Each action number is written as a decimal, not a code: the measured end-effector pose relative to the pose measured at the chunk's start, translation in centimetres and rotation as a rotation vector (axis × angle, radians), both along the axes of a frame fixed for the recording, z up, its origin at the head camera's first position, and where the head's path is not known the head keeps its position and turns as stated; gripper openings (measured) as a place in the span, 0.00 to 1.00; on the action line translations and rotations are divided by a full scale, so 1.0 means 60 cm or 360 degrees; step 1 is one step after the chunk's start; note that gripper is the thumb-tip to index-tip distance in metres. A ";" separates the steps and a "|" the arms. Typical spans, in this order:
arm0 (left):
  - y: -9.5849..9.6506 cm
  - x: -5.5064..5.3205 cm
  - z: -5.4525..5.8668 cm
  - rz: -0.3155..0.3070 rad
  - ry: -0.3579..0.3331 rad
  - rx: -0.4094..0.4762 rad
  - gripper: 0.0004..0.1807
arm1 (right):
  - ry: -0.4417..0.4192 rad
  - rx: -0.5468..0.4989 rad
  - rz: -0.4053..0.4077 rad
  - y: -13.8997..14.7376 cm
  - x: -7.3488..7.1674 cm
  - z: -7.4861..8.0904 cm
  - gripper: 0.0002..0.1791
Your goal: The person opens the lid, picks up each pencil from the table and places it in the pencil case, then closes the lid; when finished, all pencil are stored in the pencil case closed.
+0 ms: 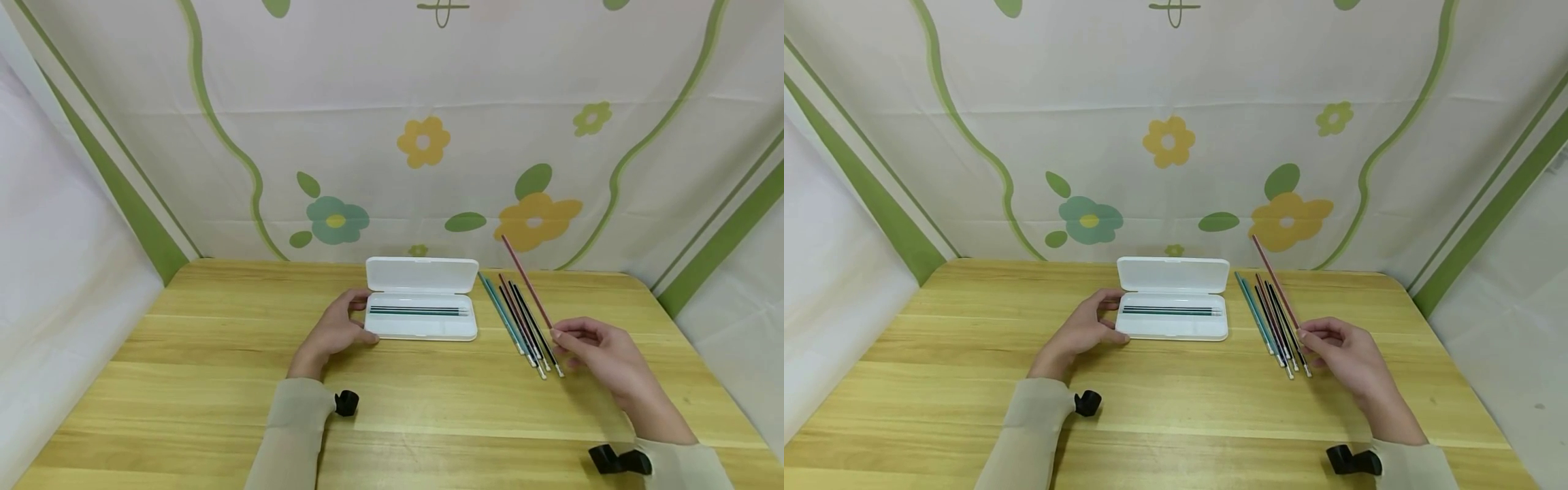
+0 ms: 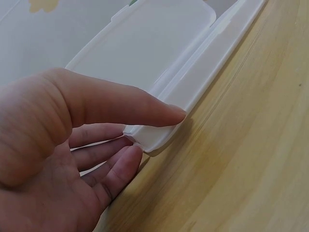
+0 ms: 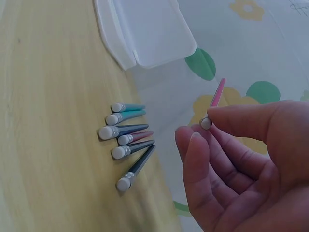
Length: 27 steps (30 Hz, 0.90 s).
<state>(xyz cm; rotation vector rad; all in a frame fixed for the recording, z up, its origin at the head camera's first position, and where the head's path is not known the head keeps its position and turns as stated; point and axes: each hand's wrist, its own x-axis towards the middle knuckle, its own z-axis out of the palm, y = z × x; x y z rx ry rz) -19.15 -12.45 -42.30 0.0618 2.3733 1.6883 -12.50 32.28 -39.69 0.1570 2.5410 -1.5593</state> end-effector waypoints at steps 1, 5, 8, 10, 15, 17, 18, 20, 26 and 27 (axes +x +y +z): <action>0.000 0.000 0.000 -0.0002 0.0002 0.0002 0.48 | 0.0005 0.0006 0.0004 -0.001 0.001 0.002 0.27; 0.000 0.000 -0.001 -0.0004 0.0006 0.0005 0.48 | 0.0015 0.0025 0.0009 -0.007 0.004 0.008 0.28; 0.001 0.000 -0.001 -0.0006 0.0010 0.0005 0.48 | 0.0034 0.0027 0.0016 -0.011 0.005 0.011 0.27; 0.001 0.000 0.000 -0.0008 0.0011 0.0006 0.48 | 0.0055 0.0023 0.0024 -0.014 0.005 0.012 0.27; -0.001 0.000 -0.001 -0.0001 0.0005 -0.0001 0.48 | 0.0099 0.0009 0.0048 -0.025 0.006 0.016 0.25; -0.001 0.000 -0.001 -0.0010 0.0008 -0.0009 0.48 | 0.0101 0.0011 0.0055 -0.031 0.006 0.018 0.25; -0.001 0.000 -0.001 -0.0013 0.0010 -0.0013 0.48 | 0.0104 0.0016 0.0059 -0.033 0.006 0.019 0.25; -0.003 0.001 0.000 -0.0013 0.0013 -0.0010 0.48 | 0.0109 0.0028 0.0082 -0.041 0.004 0.025 0.25; -0.003 0.001 -0.001 -0.0009 0.0006 -0.0008 0.48 | 0.0184 0.0120 0.0134 -0.066 -0.008 0.036 0.20; -0.003 0.000 -0.001 -0.0010 0.0005 -0.0007 0.48 | 0.0203 0.0138 0.0138 -0.071 -0.012 0.037 0.19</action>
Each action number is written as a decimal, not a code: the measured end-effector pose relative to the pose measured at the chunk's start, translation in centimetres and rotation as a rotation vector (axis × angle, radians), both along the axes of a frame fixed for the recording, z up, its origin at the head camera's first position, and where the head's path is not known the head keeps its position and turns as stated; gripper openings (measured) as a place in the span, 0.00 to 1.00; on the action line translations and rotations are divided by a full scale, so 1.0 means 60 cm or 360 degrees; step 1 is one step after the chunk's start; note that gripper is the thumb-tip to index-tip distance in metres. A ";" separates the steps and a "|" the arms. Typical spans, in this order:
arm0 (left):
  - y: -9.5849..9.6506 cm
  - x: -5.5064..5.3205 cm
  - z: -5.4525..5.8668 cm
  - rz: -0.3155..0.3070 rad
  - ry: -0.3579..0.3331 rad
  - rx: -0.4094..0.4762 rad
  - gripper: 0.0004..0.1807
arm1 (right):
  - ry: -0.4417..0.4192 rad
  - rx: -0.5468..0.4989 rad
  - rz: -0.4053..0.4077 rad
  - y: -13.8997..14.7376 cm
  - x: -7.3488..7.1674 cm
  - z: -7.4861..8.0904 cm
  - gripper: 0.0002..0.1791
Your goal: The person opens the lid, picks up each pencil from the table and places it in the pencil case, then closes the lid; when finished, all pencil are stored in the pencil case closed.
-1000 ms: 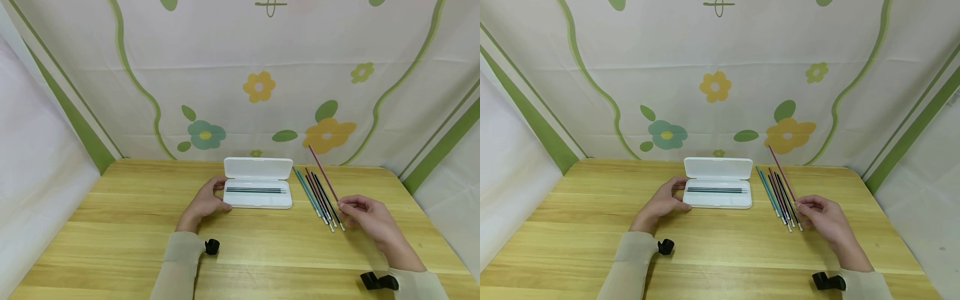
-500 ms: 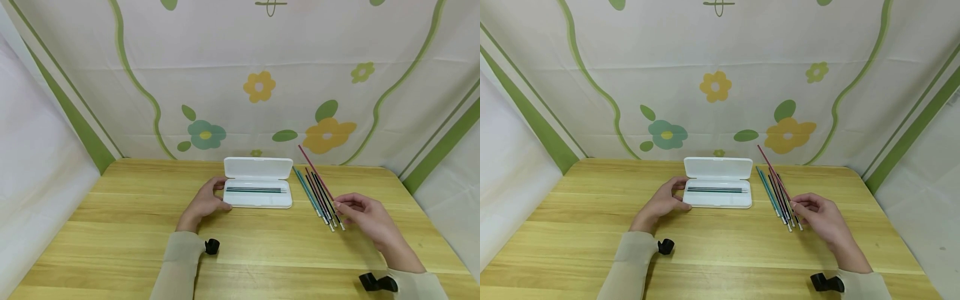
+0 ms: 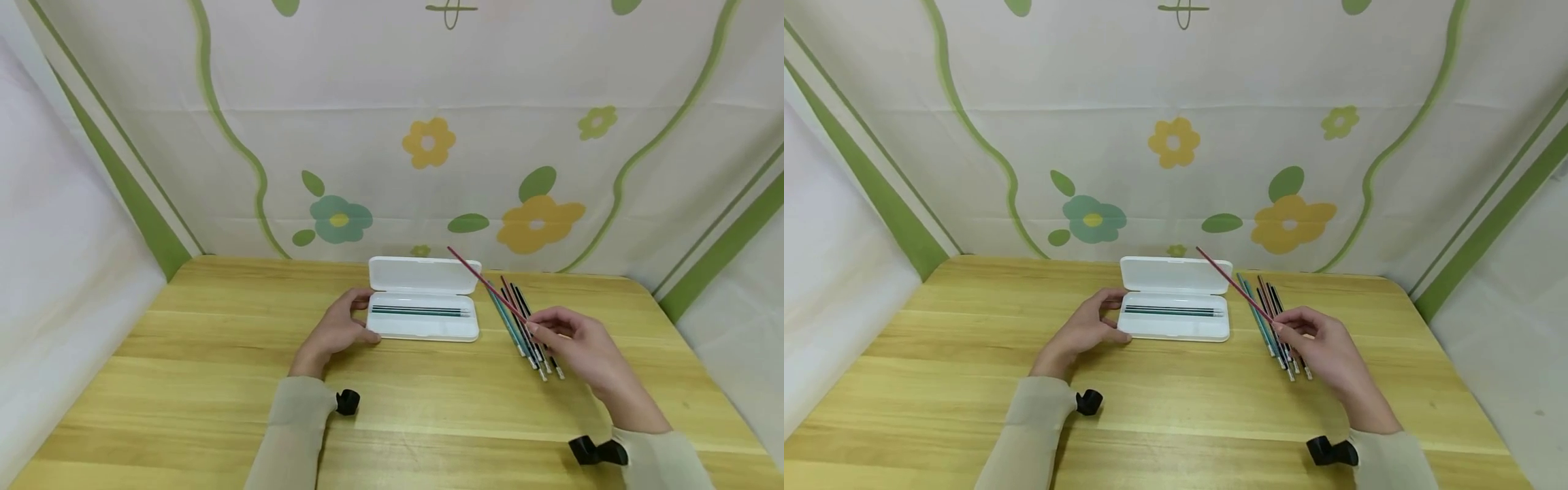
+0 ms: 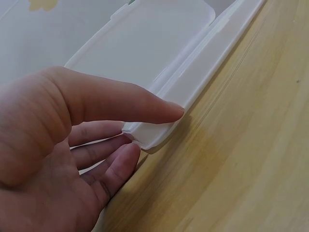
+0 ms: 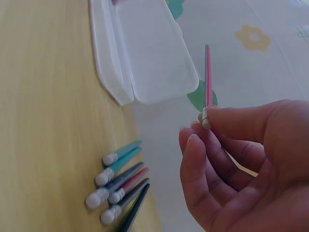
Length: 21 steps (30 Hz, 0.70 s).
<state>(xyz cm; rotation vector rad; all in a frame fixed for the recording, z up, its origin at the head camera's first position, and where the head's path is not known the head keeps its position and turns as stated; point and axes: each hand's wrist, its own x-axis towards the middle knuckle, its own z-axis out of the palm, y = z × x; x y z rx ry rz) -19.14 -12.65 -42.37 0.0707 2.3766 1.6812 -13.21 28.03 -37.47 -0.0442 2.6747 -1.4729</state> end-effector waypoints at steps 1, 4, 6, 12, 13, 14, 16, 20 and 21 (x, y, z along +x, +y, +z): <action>0.000 0.000 0.000 -0.0004 0.0004 0.0005 0.48 | 0.0018 0.0018 0.0004 -0.005 -0.003 0.001 0.18; 0.000 0.000 0.000 -0.0003 0.0001 0.0026 0.49 | 0.0058 0.0038 0.0023 -0.021 -0.014 0.002 0.16; 0.001 0.000 0.000 -0.0009 -0.0001 0.0040 0.49 | 0.0063 0.0053 0.0036 -0.031 -0.022 0.003 0.16; 0.001 -0.002 0.000 -0.0009 -0.0007 0.0046 0.49 | 0.0088 0.0163 0.0069 -0.058 -0.049 0.005 0.15; 0.000 -0.002 0.000 -0.0006 -0.0005 0.0046 0.49 | 0.0101 0.0177 0.0076 -0.062 -0.054 0.005 0.14; 0.000 -0.002 0.000 -0.0003 -0.0003 0.0048 0.49 | 0.0122 0.0191 0.0087 -0.066 -0.061 0.003 0.14; 0.000 -0.001 0.001 0.0001 -0.0006 0.0055 0.49 | 0.0171 0.0216 0.0103 -0.073 -0.073 -0.003 0.13; 0.001 0.001 0.000 0.0005 -0.0011 0.0066 0.48 | 0.0251 0.0245 0.0119 -0.086 -0.096 -0.021 0.09; 0.001 0.001 0.000 0.0007 -0.0012 0.0066 0.48 | 0.0257 0.0248 0.0123 -0.089 -0.100 -0.026 0.09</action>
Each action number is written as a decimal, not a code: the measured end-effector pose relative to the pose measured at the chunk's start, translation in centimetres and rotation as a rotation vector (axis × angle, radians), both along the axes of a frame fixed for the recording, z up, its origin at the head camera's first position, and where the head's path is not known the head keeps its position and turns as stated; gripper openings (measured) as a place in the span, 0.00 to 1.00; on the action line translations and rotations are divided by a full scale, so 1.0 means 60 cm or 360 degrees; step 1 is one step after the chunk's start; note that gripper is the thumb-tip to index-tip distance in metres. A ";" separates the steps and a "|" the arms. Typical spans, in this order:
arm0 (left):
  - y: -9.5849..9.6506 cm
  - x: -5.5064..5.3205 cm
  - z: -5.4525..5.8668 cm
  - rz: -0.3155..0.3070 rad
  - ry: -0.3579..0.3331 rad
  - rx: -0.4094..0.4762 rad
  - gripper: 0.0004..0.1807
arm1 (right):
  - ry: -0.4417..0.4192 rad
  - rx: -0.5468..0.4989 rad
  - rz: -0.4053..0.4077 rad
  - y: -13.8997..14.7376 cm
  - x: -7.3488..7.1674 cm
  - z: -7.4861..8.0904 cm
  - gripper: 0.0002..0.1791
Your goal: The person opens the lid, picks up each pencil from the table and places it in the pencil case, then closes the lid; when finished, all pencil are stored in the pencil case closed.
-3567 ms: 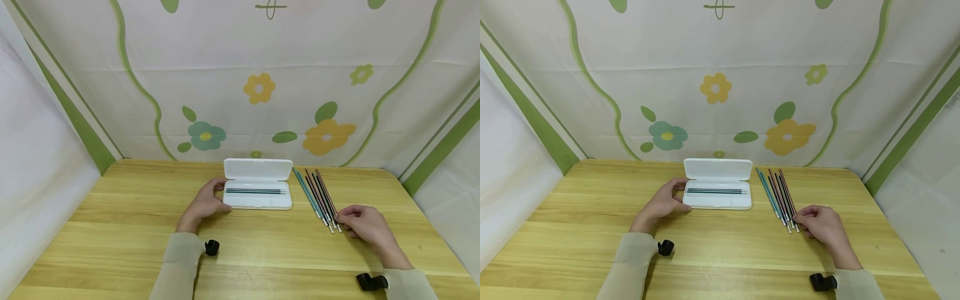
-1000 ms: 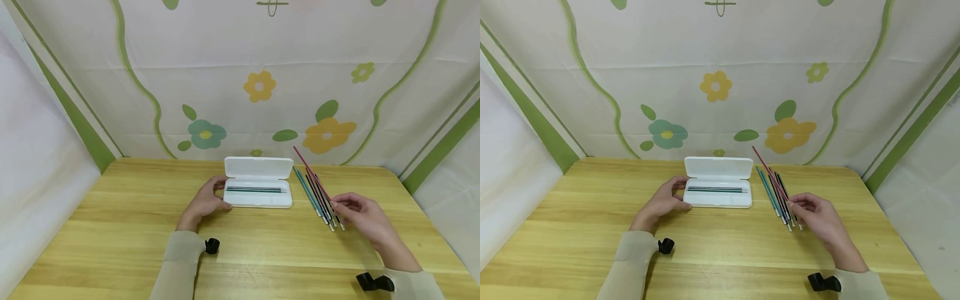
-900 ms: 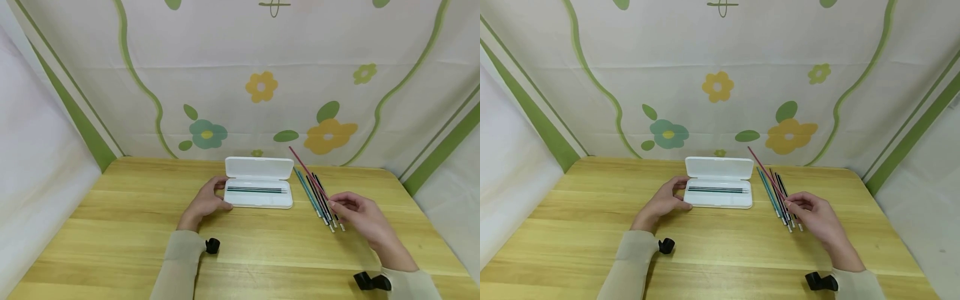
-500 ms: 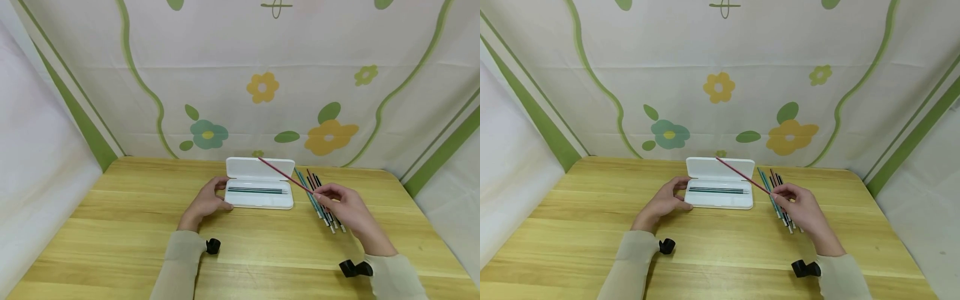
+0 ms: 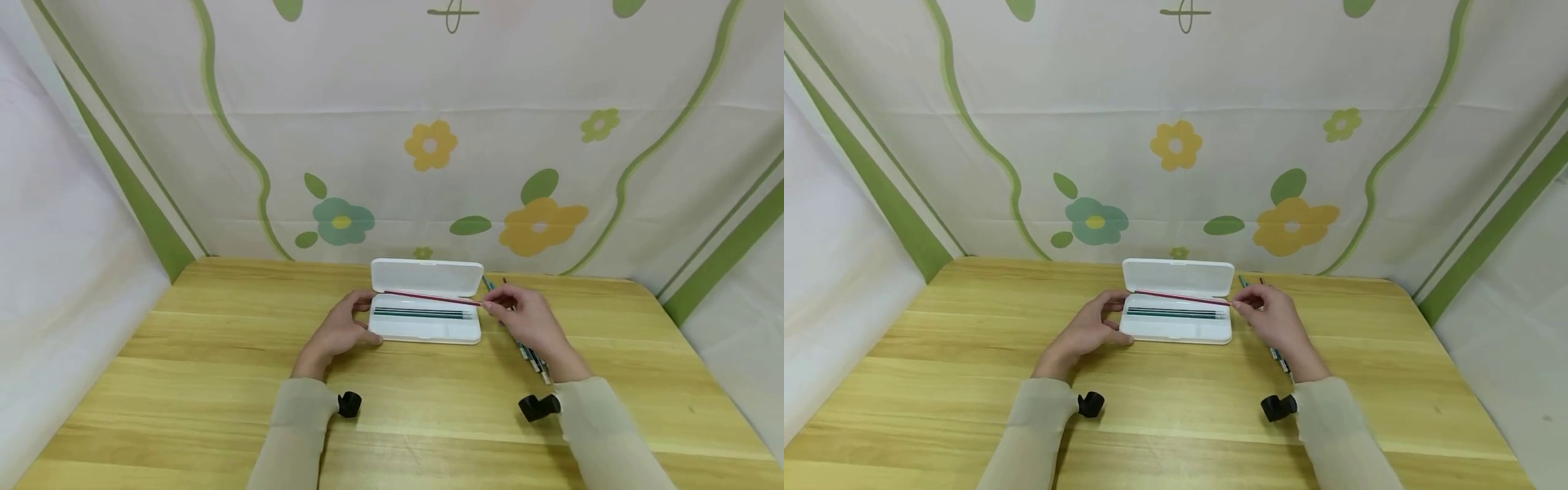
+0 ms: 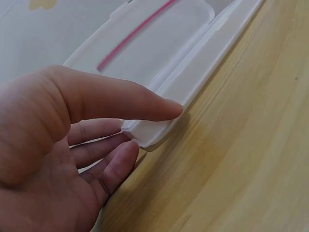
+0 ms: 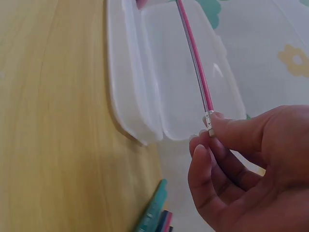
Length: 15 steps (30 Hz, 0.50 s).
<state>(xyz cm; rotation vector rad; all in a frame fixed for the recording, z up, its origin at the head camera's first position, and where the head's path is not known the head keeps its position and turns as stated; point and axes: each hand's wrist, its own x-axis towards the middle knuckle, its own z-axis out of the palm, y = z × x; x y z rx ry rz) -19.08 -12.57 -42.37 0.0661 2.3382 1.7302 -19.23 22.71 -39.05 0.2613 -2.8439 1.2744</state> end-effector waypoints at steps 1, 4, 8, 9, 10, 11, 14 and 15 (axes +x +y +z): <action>0.000 0.000 0.000 0.0002 -0.0001 -0.0001 0.48 | -0.0002 0.0003 0.0000 -0.003 -0.005 -0.005 0.08; -0.001 0.001 0.000 0.0016 -0.0003 -0.0008 0.48 | -0.0005 0.0013 -0.0005 -0.014 -0.017 -0.019 0.08; -0.001 0.002 0.000 0.0022 -0.0003 -0.0013 0.48 | 0.0004 0.0026 -0.0018 -0.026 -0.028 -0.029 0.07; -0.001 0.002 0.000 0.0021 -0.0001 -0.0015 0.48 | 0.0002 0.0028 -0.0022 -0.029 -0.030 -0.031 0.07; -0.001 0.002 0.000 0.0021 0.0001 -0.0015 0.48 | -0.0003 0.0024 -0.0022 -0.032 -0.031 -0.033 0.08; -0.001 0.003 0.001 0.0020 0.0005 -0.0019 0.48 | -0.0007 0.0023 -0.0024 -0.034 -0.033 -0.035 0.08; 0.001 0.003 0.001 0.0015 0.0007 -0.0023 0.48 | -0.0023 0.0046 -0.0050 -0.039 -0.035 -0.041 0.07; 0.001 0.002 0.001 0.0014 0.0007 -0.0021 0.48 | -0.0023 0.0052 -0.0058 -0.040 -0.036 -0.043 0.07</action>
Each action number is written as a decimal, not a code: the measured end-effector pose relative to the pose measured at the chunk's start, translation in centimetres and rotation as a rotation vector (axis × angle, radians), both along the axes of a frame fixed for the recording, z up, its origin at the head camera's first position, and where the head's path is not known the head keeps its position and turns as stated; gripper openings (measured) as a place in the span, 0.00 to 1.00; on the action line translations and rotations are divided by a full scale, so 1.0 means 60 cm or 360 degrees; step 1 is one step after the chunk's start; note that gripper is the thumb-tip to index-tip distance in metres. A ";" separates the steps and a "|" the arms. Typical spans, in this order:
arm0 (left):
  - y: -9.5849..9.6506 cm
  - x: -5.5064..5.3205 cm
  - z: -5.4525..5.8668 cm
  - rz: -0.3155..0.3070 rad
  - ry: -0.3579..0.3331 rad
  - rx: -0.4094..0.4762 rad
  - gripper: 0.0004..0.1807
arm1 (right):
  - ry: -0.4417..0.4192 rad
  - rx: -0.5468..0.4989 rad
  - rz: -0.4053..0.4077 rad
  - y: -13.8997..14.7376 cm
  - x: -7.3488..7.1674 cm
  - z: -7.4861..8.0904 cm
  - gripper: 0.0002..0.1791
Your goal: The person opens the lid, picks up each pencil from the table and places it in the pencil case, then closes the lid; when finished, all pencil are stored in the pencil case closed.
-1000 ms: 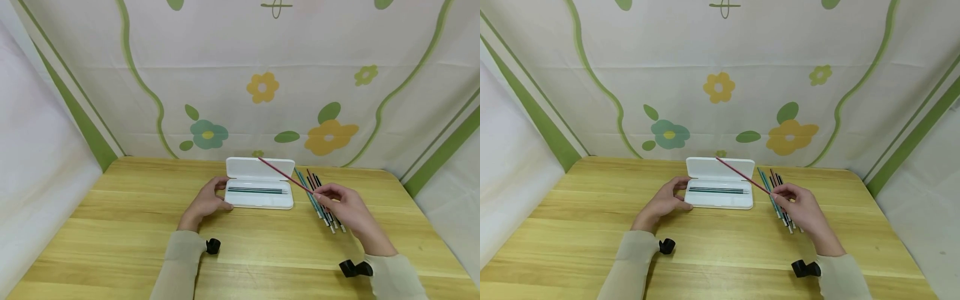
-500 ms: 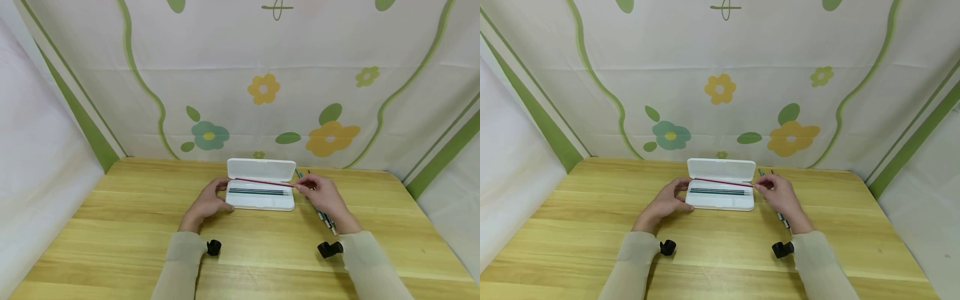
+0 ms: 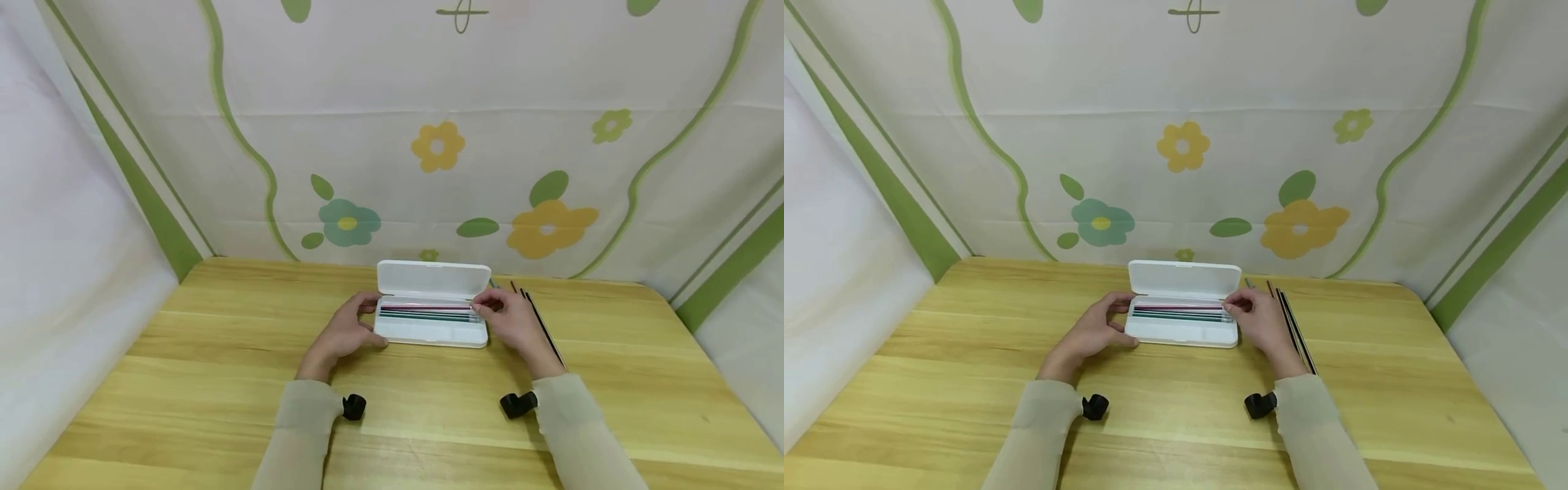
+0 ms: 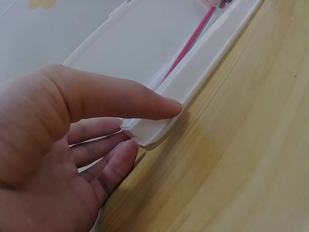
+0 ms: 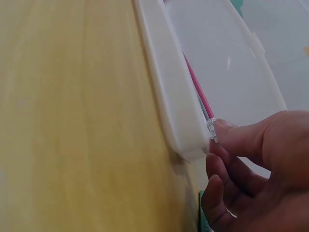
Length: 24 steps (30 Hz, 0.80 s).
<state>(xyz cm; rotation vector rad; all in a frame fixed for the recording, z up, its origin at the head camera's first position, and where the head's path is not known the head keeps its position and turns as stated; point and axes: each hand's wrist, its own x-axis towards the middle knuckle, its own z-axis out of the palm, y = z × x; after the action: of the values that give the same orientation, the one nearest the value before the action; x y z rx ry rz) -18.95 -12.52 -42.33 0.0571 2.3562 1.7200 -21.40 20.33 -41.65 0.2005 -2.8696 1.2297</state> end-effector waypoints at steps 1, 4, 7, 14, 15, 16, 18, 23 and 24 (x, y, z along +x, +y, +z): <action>0.001 0.000 -0.001 -0.0003 0.0000 0.0002 0.48 | 0.0004 0.0002 -0.0007 0.000 0.000 -0.002 0.07; 0.002 -0.003 -0.002 -0.0016 -0.0002 0.0013 0.49 | 0.0005 0.0014 -0.0027 0.000 0.001 -0.004 0.08; 0.001 -0.005 0.000 -0.0024 0.0003 0.0021 0.49 | 0.0003 0.0008 -0.0036 -0.001 0.001 -0.002 0.08; 0.000 -0.004 0.003 -0.0017 0.0001 0.0017 0.49 | 0.0038 0.0002 -0.0058 -0.007 -0.001 -0.003 0.07; 0.000 -0.004 0.002 -0.0016 -0.0001 0.0017 0.49 | 0.0039 0.0003 -0.0065 -0.007 -0.001 -0.003 0.07; 0.000 -0.004 0.002 -0.0017 -0.0002 0.0016 0.49 | 0.0039 0.0007 -0.0068 -0.007 -0.001 -0.004 0.07; 0.000 -0.004 0.001 -0.0018 -0.0002 0.0014 0.49 | 0.0039 0.0018 -0.0080 -0.008 0.000 -0.005 0.07; -0.001 -0.003 0.000 -0.0016 0.0001 0.0007 0.49 | 0.0067 0.0035 -0.0086 -0.008 -0.001 -0.008 0.06; -0.001 -0.003 0.000 -0.0017 0.0002 0.0006 0.49 | 0.0080 0.0037 -0.0085 -0.008 -0.001 -0.008 0.06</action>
<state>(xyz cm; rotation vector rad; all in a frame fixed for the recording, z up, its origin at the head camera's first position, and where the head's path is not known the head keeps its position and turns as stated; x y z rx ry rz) -19.10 -12.58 -42.31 0.0716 2.3490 1.7202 -21.48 19.84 -42.12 0.1514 -2.8282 1.1663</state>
